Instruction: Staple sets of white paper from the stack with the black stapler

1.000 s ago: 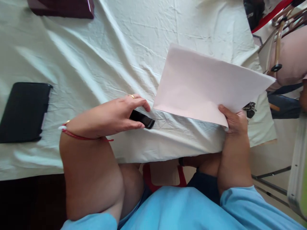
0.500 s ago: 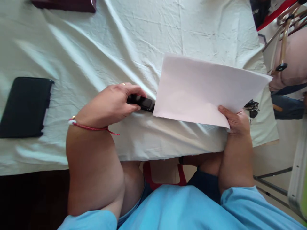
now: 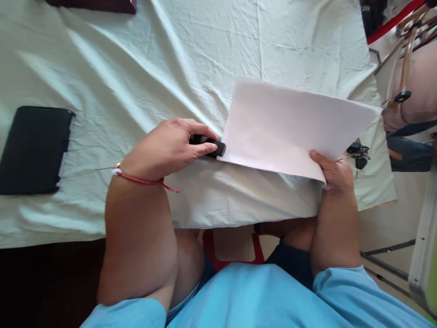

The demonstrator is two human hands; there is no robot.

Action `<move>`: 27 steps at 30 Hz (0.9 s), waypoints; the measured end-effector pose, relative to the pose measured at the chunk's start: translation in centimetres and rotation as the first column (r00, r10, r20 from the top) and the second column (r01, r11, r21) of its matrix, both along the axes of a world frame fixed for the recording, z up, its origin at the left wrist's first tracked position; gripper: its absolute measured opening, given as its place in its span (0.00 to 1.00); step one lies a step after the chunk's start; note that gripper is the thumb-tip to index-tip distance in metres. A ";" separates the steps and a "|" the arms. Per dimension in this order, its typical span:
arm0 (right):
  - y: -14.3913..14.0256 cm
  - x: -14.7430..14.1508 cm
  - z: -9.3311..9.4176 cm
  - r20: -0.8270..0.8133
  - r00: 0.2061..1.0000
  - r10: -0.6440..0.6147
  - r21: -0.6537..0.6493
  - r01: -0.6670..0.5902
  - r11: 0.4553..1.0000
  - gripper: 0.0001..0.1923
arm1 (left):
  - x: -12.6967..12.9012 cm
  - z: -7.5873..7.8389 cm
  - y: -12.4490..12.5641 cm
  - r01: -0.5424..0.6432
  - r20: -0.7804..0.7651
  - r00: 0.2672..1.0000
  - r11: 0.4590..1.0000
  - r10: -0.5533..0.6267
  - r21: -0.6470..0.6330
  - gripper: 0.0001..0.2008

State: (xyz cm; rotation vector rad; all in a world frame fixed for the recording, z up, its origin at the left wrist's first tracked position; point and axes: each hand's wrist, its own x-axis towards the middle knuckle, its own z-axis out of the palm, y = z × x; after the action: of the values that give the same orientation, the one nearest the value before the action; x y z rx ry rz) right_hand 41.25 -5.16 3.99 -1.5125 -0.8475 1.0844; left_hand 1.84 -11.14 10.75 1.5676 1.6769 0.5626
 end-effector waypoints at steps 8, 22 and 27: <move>0.2 0.0 -0.3 -0.003 1.000 0.012 -0.019 -0.012 1.000 0.34 | 0.7 -0.6 0.1 -0.040 -0.057 0.998 0.999 0.039 -0.028 0.08; 0.7 0.7 -1.6 0.114 0.993 0.040 0.094 -0.051 0.994 0.21 | 0.8 0.0 0.4 0.199 -0.030 0.978 0.966 -0.207 -0.166 0.16; 1.2 0.7 -1.6 0.013 0.997 -0.079 0.236 0.074 0.969 0.22 | 1.2 -0.4 0.5 -0.034 -0.046 0.998 0.998 0.031 -0.061 0.19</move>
State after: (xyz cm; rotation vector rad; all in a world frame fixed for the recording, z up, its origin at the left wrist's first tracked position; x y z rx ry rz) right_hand 41.91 -3.98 2.38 -1.3489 -0.8932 0.8785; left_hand 3.01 -10.66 10.31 1.5214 1.7399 0.4909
